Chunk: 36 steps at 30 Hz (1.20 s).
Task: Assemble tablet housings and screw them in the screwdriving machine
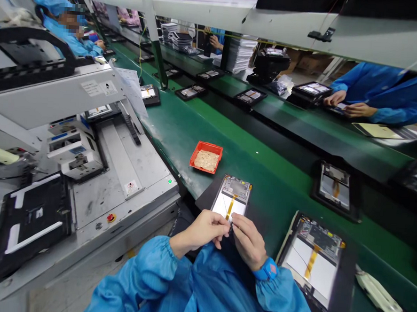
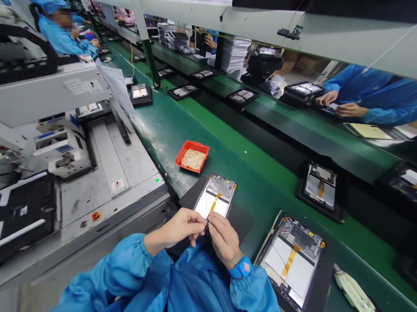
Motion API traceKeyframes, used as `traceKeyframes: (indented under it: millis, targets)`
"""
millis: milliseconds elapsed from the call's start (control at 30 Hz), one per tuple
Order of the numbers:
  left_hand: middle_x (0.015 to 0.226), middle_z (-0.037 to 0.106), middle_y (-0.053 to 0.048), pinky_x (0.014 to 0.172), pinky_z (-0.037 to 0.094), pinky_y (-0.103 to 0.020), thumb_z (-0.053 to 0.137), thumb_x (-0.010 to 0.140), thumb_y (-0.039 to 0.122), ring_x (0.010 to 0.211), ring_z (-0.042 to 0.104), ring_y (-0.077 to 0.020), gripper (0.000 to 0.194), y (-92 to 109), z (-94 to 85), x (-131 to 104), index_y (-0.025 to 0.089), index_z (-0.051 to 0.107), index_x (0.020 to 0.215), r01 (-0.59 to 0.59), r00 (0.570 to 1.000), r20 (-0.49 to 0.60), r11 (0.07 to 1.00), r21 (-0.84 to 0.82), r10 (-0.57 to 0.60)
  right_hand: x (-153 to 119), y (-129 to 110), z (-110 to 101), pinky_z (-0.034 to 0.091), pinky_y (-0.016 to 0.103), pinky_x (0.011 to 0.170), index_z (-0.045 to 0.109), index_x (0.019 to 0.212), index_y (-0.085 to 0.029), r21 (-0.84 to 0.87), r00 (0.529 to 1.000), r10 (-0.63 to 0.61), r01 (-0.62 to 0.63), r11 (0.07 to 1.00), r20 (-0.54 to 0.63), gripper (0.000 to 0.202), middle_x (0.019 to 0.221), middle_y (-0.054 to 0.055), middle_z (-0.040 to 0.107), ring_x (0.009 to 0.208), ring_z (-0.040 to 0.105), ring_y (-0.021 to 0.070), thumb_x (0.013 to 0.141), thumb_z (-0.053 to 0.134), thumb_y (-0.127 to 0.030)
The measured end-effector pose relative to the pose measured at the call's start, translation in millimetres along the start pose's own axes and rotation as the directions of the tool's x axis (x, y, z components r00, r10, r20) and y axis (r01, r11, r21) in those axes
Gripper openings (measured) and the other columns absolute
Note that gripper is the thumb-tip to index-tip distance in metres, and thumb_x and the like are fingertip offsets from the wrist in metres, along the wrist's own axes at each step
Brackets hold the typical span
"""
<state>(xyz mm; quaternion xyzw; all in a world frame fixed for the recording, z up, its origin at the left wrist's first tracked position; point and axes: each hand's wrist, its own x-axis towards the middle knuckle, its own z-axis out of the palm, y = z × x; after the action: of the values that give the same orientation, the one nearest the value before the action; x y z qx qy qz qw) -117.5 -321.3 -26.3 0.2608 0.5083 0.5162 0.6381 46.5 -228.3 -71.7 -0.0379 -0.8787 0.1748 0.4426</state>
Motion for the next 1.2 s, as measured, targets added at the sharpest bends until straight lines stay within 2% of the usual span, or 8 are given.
traceKeyframes:
  millis: [200,433,600,800,1033,1200]
  targets:
    - [0.061,0.061,-0.001,0.043,0.053,-0.023,0.079,0.064,0.040,0.047,0.050,-0.0072,0.034,-0.4,-0.9,1.6,0.009,0.068,0.074,0.023,1.000,-0.004,0.999,-0.042,-0.024,0.0,0.1,2.7,0.062,0.048,0.085,0.063,0.128,-0.020,0.027,0.999,0.035,-0.035,0.999,-0.004,0.039,0.113,0.016,0.070,0.116,0.064,0.0308,0.091,0.057,-0.007]
    - [0.052,0.055,0.002,0.042,0.053,-0.023,0.078,0.065,0.039,0.044,0.049,-0.0071,0.031,0.5,-1.0,1.0,0.010,0.065,0.068,0.019,0.999,-0.026,1.000,-0.025,-0.019,-1.3,-3.5,13.2,0.062,0.046,0.083,0.063,0.126,-0.023,0.065,0.990,0.105,-0.099,0.993,-0.090,0.044,0.114,0.014,0.070,0.110,0.067,0.0286,0.087,0.060,-0.002]
    - [0.061,0.060,-0.001,0.044,0.055,-0.024,0.080,0.063,0.040,0.049,0.050,-0.0074,0.034,3.6,-1.5,-0.2,0.009,0.068,0.073,0.026,0.999,-0.018,0.998,-0.057,-0.027,1.8,-4.3,14.7,0.062,0.047,0.084,0.063,0.127,-0.023,0.052,0.988,0.103,-0.098,0.994,-0.112,0.047,0.115,0.015,0.070,0.112,0.067,0.0292,0.085,0.062,0.000]
    - [0.059,0.060,0.000,0.043,0.055,-0.024,0.079,0.063,0.037,0.047,0.050,-0.0074,0.030,2.0,-1.8,0.7,0.010,0.067,0.071,0.025,0.999,-0.029,0.998,-0.053,-0.026,0.7,-1.3,14.0,0.062,0.048,0.084,0.063,0.128,-0.024,0.052,0.993,0.087,-0.083,0.995,-0.078,0.045,0.116,0.014,0.070,0.114,0.066,0.0303,0.088,0.059,-0.002]
    - [0.060,0.060,0.000,0.042,0.055,-0.023,0.074,0.064,0.030,0.047,0.049,-0.0068,0.022,2.5,-3.7,2.4,0.011,0.066,0.071,0.029,0.999,-0.018,0.998,-0.055,-0.030,0.2,-3.2,18.6,0.060,0.049,0.085,0.063,0.127,-0.022,0.095,0.984,0.133,-0.123,0.988,-0.117,0.052,0.115,0.015,0.069,0.113,0.065,0.0298,0.082,0.061,0.006]
    - [0.060,0.060,0.000,0.043,0.054,-0.023,0.074,0.064,0.030,0.047,0.050,-0.0073,0.022,3.2,-4.3,3.0,0.011,0.066,0.069,0.041,0.999,0.000,0.997,-0.069,-0.041,1.8,-6.5,22.7,0.061,0.049,0.085,0.064,0.120,-0.024,0.122,0.969,0.197,-0.179,0.976,-0.152,0.046,0.113,0.013,0.069,0.110,0.067,0.0279,0.083,0.060,0.005]
